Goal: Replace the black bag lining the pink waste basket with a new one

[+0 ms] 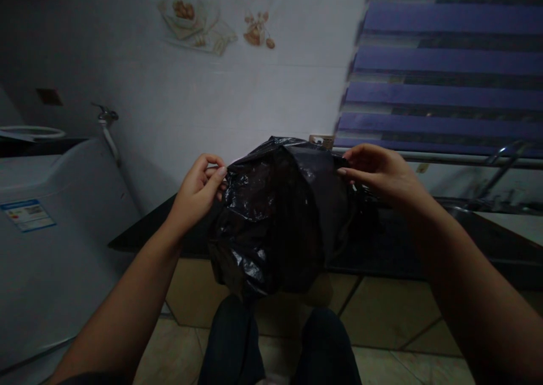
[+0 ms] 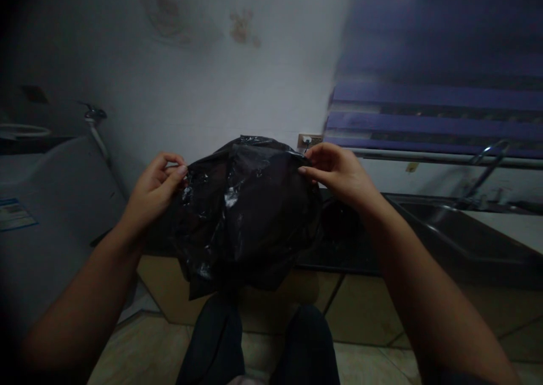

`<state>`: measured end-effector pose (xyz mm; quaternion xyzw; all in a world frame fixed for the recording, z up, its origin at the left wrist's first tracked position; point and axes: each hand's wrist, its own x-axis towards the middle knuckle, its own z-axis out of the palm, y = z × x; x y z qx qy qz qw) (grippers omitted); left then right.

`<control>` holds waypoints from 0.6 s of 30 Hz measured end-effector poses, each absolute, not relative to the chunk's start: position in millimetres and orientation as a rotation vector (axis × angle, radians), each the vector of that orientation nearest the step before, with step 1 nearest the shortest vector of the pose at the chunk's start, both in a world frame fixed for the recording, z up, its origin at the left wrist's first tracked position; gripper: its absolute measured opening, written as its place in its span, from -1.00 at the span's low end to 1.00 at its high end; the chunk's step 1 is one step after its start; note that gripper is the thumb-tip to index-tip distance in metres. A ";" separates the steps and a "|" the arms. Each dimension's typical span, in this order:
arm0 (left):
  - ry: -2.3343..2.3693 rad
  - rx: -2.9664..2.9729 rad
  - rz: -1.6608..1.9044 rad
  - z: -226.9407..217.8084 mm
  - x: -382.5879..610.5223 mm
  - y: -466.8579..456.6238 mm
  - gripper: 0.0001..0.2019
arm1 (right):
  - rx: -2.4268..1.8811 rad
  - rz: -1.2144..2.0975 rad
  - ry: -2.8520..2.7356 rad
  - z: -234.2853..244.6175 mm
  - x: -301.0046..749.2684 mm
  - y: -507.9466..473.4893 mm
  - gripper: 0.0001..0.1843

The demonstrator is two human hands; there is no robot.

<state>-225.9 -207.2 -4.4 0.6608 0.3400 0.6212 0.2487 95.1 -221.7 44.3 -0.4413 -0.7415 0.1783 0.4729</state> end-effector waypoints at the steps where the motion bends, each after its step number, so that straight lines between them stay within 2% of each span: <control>1: 0.924 1.789 1.689 -3.7 -224.7 -207.1 -0.83 | -1.086 0.438 -1.811 46.0 95.6 -221.5 -0.53; 7: 0.892 1.754 1.684 3.3 -219.0 -210.3 -0.81 | -1.037 0.421 -1.808 59.5 94.9 -229.1 -0.57; 12: 0.872 1.767 1.696 9.0 -217.4 -211.4 -0.79 | -1.038 0.356 -1.840 69.6 92.4 -239.4 -0.71; 18: 0.860 1.765 1.781 14.5 -214.5 -213.0 -0.82 | -1.015 0.356 -1.845 77.0 92.8 -243.7 -0.60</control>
